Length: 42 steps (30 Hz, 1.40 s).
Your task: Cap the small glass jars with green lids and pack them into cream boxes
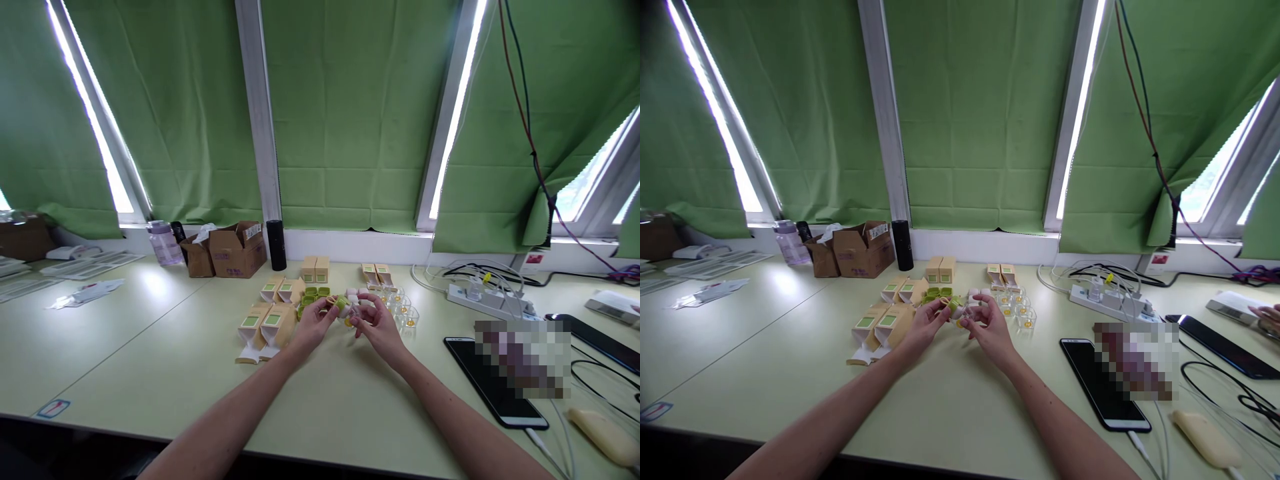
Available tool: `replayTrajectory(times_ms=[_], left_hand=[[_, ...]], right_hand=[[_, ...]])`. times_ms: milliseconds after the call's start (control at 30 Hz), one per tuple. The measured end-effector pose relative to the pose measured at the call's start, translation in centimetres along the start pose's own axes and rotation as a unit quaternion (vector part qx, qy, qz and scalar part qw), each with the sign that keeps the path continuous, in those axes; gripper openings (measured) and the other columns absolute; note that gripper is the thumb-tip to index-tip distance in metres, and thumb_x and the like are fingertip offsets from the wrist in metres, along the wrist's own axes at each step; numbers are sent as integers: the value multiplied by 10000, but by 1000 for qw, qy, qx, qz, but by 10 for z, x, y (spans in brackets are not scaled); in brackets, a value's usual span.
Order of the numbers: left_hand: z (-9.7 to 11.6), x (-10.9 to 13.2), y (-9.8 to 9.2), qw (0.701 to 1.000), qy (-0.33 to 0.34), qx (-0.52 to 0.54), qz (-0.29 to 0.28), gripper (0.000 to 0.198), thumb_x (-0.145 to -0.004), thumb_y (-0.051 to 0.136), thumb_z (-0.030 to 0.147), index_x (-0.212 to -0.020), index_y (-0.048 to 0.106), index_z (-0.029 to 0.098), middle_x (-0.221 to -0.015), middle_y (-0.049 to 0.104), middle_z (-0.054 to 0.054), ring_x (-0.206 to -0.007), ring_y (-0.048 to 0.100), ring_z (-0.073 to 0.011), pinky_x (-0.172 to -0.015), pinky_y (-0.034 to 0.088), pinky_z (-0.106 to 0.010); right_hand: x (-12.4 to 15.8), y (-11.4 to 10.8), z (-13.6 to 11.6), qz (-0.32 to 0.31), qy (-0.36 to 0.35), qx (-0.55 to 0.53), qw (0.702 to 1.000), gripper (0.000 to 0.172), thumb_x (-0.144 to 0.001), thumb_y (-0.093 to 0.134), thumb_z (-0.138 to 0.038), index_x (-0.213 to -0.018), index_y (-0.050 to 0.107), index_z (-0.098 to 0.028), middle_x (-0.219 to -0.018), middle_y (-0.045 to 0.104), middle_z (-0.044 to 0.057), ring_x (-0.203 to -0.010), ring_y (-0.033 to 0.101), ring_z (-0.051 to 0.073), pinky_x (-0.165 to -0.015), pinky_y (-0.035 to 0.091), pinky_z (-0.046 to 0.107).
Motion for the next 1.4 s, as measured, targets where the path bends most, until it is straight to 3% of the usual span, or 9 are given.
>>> replayTrajectory(times_ms=[300,1033,1400], left_hand=[[-10,-1,0,1000,22,-14,-12,556,-866,720,664,-1117,742,169,-1116,764,-125,-1015,709,-271,-882,566,-354],[-10,1,-2,997,21,-78,-7,554,-852,750,641,-1139,749,167,-1093,746,-128,-957,684,-246,-799,556,-332],[-4,4,1,996,27,-88,-20,496,-882,716,642,-1061,764,182,-1102,739,-126,-1019,669,-259,-844,546,-342]], right_hand=[[1,2,-3,-5,-8,-1,1000,675,-696,905,-582,-1165,535,-270,-880,754,20,-739,704,208,-533,556,284],[2,3,-3,-6,-7,-5,1000,674,-701,905,-586,-1164,533,-267,-907,751,17,-703,689,189,-562,604,324],[4,5,-4,-7,-4,-1,1000,694,-691,910,-600,-1170,536,-265,-901,752,18,-712,690,187,-586,620,333]])
Point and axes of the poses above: each hand's wrist, its own x-axis away from the middle knuckle, its own y-axis out of the palm, z = x × y, the point moved 9 cm from there along -x, towards the middle knuckle
